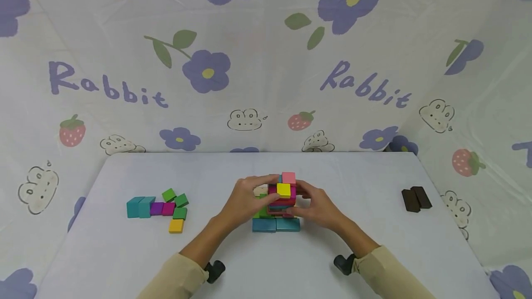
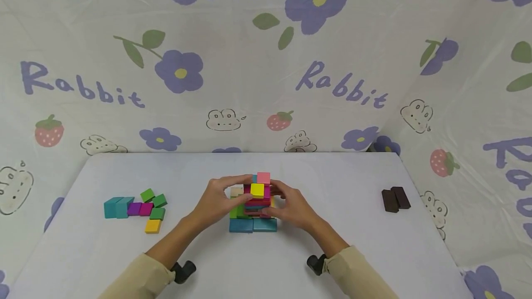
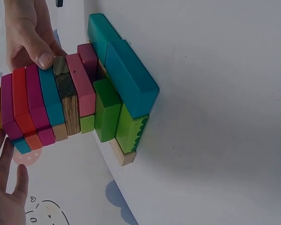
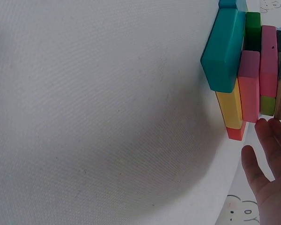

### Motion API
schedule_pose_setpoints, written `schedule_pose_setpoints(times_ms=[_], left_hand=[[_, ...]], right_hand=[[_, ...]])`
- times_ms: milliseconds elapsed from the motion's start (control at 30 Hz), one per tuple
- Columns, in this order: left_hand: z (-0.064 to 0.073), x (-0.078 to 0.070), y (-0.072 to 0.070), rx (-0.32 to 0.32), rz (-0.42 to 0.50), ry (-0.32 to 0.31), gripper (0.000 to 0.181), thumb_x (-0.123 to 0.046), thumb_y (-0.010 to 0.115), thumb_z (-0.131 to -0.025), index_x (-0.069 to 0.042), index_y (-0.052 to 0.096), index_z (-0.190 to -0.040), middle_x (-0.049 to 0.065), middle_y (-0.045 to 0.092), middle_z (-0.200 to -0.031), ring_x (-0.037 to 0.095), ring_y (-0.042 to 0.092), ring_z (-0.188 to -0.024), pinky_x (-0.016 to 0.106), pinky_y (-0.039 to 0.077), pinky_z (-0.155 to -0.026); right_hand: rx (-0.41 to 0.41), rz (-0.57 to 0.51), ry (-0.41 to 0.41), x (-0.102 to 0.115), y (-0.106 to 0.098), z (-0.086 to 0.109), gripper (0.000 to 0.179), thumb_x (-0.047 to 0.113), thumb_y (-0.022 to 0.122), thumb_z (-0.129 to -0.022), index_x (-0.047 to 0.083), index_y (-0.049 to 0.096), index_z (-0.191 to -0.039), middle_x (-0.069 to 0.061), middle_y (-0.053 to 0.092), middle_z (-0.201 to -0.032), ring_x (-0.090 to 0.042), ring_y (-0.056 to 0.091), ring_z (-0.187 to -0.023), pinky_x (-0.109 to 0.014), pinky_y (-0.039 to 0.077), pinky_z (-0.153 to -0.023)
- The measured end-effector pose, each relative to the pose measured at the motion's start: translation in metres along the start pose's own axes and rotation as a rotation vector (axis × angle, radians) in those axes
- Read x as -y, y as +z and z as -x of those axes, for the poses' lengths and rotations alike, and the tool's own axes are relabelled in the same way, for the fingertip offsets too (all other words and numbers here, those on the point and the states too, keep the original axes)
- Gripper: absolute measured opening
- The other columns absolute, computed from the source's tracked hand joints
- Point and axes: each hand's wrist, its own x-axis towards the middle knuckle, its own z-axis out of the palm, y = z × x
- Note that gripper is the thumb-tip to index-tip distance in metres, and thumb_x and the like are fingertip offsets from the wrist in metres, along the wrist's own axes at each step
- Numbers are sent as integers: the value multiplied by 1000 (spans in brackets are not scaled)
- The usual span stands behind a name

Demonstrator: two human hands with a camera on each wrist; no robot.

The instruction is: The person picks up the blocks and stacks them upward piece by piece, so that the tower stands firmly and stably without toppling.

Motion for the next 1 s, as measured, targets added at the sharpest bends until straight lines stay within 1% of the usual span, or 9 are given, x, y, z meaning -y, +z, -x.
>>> schedule_pose_setpoints(times_ms=[133, 300, 433, 700, 1000], left_hand=[[-1, 0, 2, 0, 8, -1, 47, -20, 80, -86, -6, 67, -129, 6, 71, -120, 24, 66, -115, 42, 54, -94], [-2, 1, 4, -6, -20, 2, 47, -20, 80, -86, -8, 67, -130, 4, 71, -121, 22, 64, -118, 37, 52, -97], [-3, 1, 5, -10, -26, -6, 46, -20, 80, -86, -8, 67, -129, 3, 72, -118, 21, 64, -117, 35, 52, -97], [-4, -2, 6, -25, -39, -15, 47, -20, 81, -85, -8, 68, -128, 3, 74, -113, 23, 63, -116, 40, 52, -98], [-6, -3, 9, -36, -67, -14, 49, -24, 82, -83, -8, 68, -128, 2, 73, -112, 21, 61, -117, 41, 50, -101]], right_hand=[[-1, 1, 1, -1, 0, 0, 74, 26, 83, -82, 11, 47, -145, -9, 62, -133, -31, 58, -121, -52, 49, -101], [2, -4, 0, -2, 1, 0, 73, 25, 83, -82, 10, 47, -144, -9, 63, -133, -31, 59, -121, -52, 48, -101], [3, -4, -1, -1, 0, 0, 72, 25, 83, -83, 10, 48, -144, -9, 63, -133, -31, 59, -121, -52, 48, -101], [3, -2, -5, 0, 0, -1, 72, 25, 82, -83, 10, 47, -144, -8, 62, -133, -30, 59, -121, -51, 48, -101], [1, 4, 4, -2, 1, -1, 71, 25, 82, -83, 10, 47, -144, -7, 61, -135, -30, 58, -122, -51, 48, -102]])
